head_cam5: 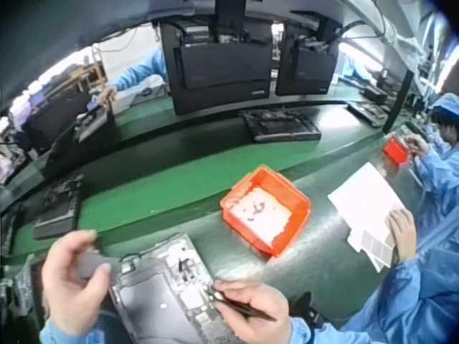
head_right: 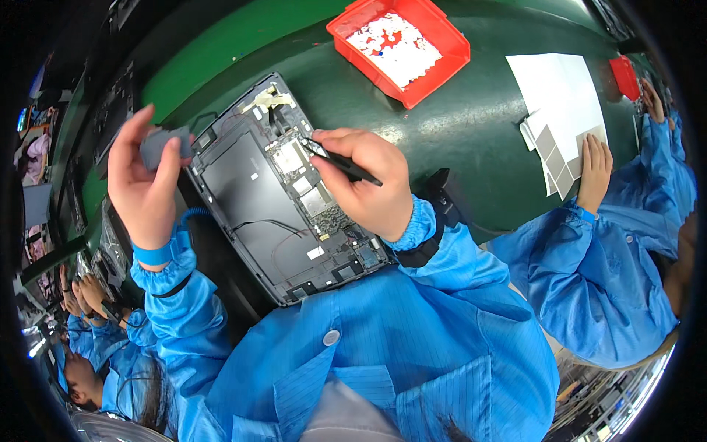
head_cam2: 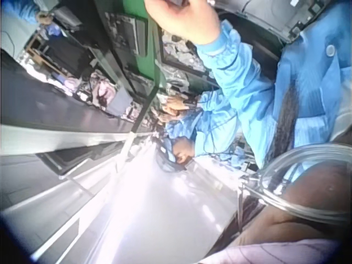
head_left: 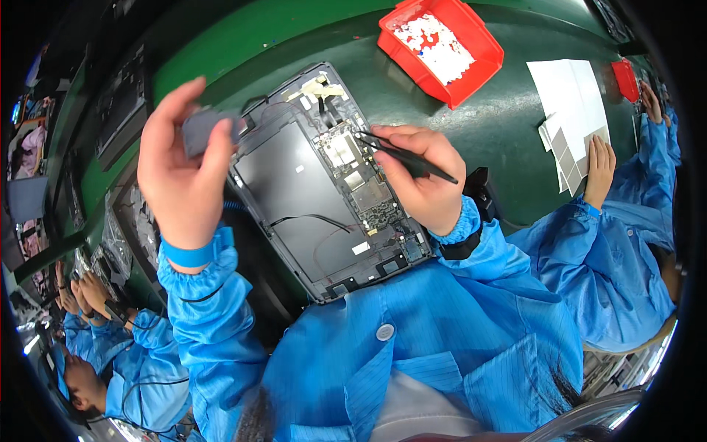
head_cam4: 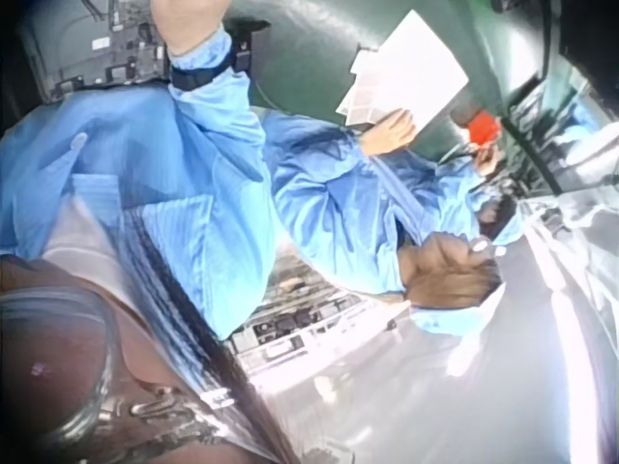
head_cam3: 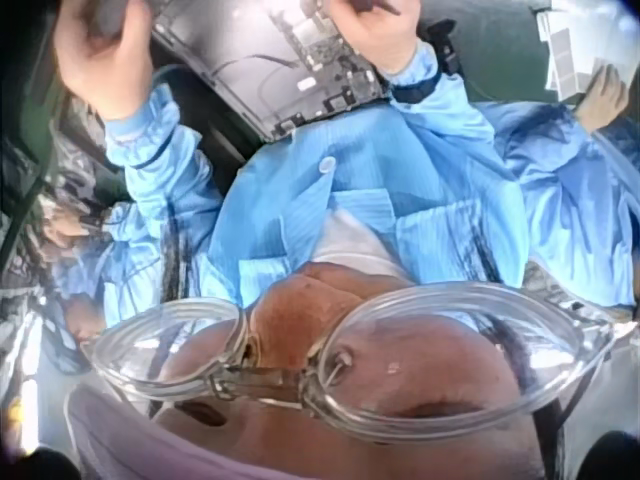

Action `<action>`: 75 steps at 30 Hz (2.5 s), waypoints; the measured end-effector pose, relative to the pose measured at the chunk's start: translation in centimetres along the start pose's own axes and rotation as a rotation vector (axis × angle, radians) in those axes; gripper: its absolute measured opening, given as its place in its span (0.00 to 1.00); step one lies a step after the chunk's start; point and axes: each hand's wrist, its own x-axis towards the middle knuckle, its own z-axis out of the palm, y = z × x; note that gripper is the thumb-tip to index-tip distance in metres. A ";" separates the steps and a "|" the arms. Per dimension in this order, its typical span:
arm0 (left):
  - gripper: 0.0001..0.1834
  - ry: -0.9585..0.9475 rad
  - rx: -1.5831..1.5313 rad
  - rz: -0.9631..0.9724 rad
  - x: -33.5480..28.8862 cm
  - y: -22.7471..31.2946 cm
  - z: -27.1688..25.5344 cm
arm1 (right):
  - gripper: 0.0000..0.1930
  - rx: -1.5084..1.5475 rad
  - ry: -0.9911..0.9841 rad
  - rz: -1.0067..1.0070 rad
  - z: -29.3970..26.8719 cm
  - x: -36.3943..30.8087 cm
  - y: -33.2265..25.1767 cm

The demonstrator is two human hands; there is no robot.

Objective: The person assembles internal electronic components and a connector cable into a laptop casing, connecting them to a motherboard by hand and with tweezers on a workbench.

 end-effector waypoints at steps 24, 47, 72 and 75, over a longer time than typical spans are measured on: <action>0.15 -0.282 -0.542 -0.378 0.6 -1.1 5.5 | 0.12 0.601 0.198 0.388 0.7 0.6 -0.7; 0.11 -0.250 -0.296 -0.238 0.4 -1.8 4.9 | 0.10 0.357 0.204 0.358 2.5 0.2 -1.2; 0.11 -0.231 -0.301 -0.261 0.9 -1.5 6.3 | 0.10 0.287 0.226 0.321 1.8 0.4 -0.4; 0.12 -0.215 -0.122 -0.184 1.0 -1.7 6.3 | 0.10 0.141 0.192 0.319 1.8 0.4 -0.4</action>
